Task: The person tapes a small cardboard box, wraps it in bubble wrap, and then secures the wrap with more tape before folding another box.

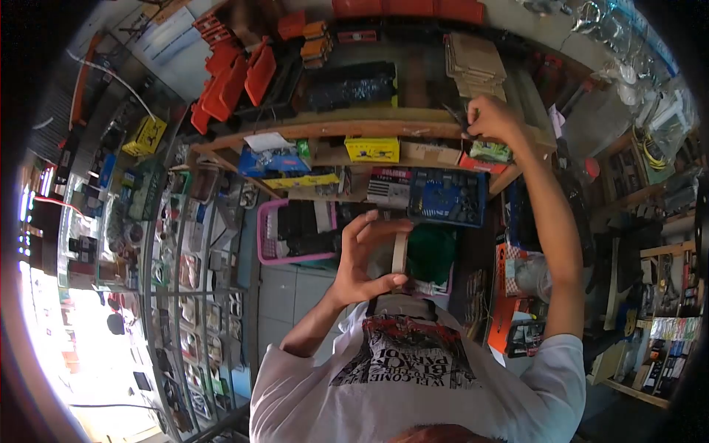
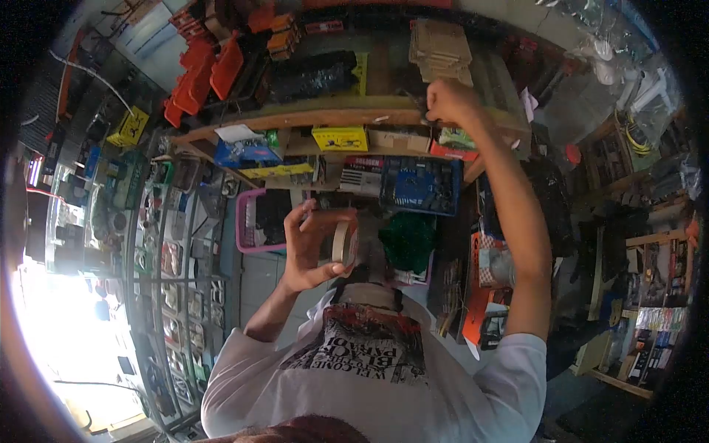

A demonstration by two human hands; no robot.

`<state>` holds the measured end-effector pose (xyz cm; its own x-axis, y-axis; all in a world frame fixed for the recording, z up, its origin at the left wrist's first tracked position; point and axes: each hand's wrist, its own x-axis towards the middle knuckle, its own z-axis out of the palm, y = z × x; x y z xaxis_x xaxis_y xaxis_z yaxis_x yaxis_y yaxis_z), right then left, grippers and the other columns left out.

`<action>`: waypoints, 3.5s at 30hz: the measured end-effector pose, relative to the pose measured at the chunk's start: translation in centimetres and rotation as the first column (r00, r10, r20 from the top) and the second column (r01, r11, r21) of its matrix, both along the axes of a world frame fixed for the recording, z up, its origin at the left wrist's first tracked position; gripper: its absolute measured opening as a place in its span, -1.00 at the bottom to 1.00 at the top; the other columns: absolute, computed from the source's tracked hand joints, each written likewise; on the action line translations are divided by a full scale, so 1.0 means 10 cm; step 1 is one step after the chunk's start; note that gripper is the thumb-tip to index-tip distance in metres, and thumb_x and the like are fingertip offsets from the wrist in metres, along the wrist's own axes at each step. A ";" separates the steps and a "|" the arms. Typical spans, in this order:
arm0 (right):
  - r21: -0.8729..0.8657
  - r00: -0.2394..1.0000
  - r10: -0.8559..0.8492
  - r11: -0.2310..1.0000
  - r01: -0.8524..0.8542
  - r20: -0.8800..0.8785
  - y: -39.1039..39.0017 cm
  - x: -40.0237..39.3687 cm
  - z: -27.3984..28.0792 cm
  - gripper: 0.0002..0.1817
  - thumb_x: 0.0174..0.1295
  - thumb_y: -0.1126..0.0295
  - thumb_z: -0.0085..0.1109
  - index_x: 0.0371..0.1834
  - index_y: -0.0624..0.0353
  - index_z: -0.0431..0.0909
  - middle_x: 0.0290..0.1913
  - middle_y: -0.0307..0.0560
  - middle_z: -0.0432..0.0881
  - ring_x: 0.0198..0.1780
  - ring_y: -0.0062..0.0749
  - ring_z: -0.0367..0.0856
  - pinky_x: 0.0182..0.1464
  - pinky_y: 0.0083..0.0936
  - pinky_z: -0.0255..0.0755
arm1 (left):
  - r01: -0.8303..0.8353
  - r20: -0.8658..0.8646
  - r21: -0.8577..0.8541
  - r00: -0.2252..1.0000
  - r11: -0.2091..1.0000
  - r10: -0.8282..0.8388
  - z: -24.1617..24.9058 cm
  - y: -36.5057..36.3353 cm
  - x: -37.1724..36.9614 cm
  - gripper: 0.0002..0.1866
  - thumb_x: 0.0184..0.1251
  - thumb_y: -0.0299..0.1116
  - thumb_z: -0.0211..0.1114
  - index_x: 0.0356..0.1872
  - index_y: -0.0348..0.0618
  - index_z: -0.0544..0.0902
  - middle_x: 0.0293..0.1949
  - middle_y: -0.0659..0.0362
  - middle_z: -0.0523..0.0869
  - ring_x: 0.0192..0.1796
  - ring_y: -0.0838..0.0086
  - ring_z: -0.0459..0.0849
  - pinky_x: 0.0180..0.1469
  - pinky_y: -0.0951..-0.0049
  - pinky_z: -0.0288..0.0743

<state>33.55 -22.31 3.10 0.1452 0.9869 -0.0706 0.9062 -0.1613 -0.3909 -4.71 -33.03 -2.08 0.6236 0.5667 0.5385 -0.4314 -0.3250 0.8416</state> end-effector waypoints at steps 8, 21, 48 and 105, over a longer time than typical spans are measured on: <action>-0.033 0.981 0.034 0.999 -0.028 0.189 0.75 -0.22 0.05 -0.69 -0.10 0.30 0.62 -0.31 0.15 0.73 -0.31 0.03 0.76 -0.20 -0.08 0.76 -0.14 -0.24 0.59 | -0.027 -0.026 0.055 0.999 0.998 0.028 0.57 0.71 0.18 0.11 0.12 -0.37 0.57 0.53 -0.06 -0.11 0.25 -0.17 0.51 0.33 0.08 0.51 0.34 0.02 0.39; 0.325 0.264 0.255 0.905 0.274 -0.930 -0.44 -1.50 0.43 -0.55 0.34 0.45 0.31 0.25 0.32 0.45 0.00 0.06 0.73 0.07 -0.45 0.67 0.16 -0.53 0.52 | 0.096 -0.126 0.081 0.988 0.992 -0.085 0.52 1.34 0.46 0.10 0.05 -0.41 0.63 0.55 -0.16 0.04 0.45 -0.05 0.31 0.42 0.16 0.41 0.39 0.09 0.37; 0.246 0.164 0.197 0.537 0.807 -0.967 -1.20 -1.11 -0.07 -0.79 0.35 0.45 0.27 -0.03 0.15 0.47 -0.13 -0.05 0.71 -0.28 -0.57 0.53 -0.22 -0.59 0.38 | -0.015 -0.218 0.909 0.834 0.417 0.506 0.68 2.39 1.54 -0.19 0.15 0.14 0.42 0.38 -0.04 0.45 0.33 -0.07 0.46 0.48 -0.04 0.30 0.50 -0.23 0.09; 0.708 0.689 0.365 0.636 0.307 -0.626 0.39 -2.24 -0.47 -0.18 0.32 0.42 0.29 0.49 0.23 -0.07 0.46 0.15 0.15 0.51 -0.01 0.25 0.46 -0.17 0.18 | -0.090 -0.284 0.839 0.769 0.537 0.573 0.34 2.83 0.35 -0.65 0.32 -0.34 0.34 0.06 -0.30 0.61 0.30 -0.13 0.53 0.32 -0.04 0.50 0.40 0.07 0.34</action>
<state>11.11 -18.43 -1.62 0.3564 0.7285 0.5851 0.3184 0.4940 -0.8091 -1.25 -4.70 1.33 0.7691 0.3279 0.5487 0.2302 -0.9429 0.2408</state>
